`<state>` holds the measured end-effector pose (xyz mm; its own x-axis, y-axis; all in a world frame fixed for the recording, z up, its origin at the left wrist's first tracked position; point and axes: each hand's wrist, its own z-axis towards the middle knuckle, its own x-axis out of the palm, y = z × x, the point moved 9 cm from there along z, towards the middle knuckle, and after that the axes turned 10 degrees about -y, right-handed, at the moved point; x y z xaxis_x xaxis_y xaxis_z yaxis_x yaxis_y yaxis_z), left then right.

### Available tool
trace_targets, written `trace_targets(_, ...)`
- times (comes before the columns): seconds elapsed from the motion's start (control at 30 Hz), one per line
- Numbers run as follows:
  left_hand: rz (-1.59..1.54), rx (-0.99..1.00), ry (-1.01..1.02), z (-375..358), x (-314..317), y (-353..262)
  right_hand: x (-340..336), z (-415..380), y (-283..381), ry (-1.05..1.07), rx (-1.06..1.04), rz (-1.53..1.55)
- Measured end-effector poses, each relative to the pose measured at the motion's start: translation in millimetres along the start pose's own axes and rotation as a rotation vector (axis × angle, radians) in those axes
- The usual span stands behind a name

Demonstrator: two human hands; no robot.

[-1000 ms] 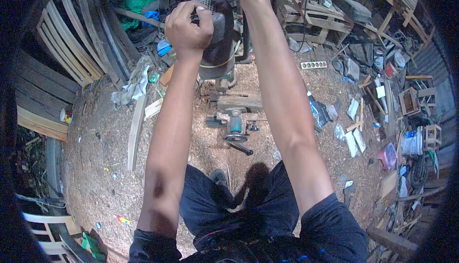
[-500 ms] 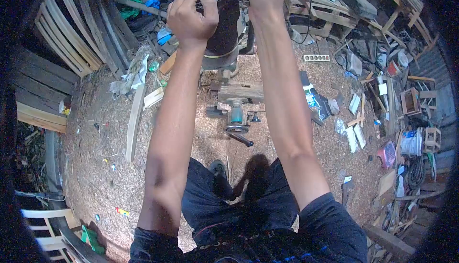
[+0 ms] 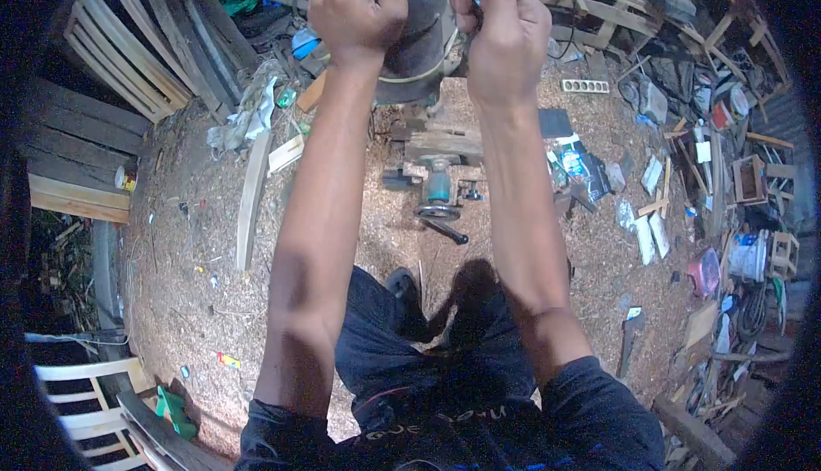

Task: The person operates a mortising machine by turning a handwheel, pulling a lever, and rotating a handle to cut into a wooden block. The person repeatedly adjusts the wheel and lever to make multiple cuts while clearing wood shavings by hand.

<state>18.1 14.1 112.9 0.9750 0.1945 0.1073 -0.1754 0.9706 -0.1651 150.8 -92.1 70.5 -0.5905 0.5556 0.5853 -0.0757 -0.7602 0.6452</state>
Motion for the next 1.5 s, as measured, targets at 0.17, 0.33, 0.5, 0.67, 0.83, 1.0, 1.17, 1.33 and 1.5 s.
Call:
trace_targets(0.17, -0.013, -0.012, 0.010, -5, 3, 0, 0, -33, 20, 0.089, -0.116, -0.194)
trace_targets(0.33, 0.024, -0.006, 0.059, -12, 2, 2, -11, -62, 20, 0.106, -0.085, -0.187)
trace_targets(0.5, 0.003, 0.049, 0.008, -9, 2, -3, -25, -86, 18, 0.166, -0.128, -0.087)
trace_targets(0.67, 0.010, 0.036, 0.054, -15, 4, 1, -33, -102, 19, 0.170, -0.126, -0.148)
trace_targets(0.83, 0.014, 0.037, 0.068, -16, 4, -2, -38, -113, 19, 0.122, -0.225, -0.142)
trace_targets(1.0, 0.048, 0.045, 0.106, -16, 6, -3, -43, -123, 20, 0.114, -0.289, -0.135)
trace_targets(1.17, 0.036, -0.011, 0.020, -13, 9, 8, -38, -112, 16, 0.100, -0.221, -0.185)
trace_targets(1.33, 0.065, 0.016, -0.023, -15, 8, 14, -22, -77, 18, 0.083, -0.302, -0.164)
trace_targets(1.5, 0.038, -0.014, -0.019, -2, 10, 11, 10, -11, 19, 0.012, -0.530, -0.342)
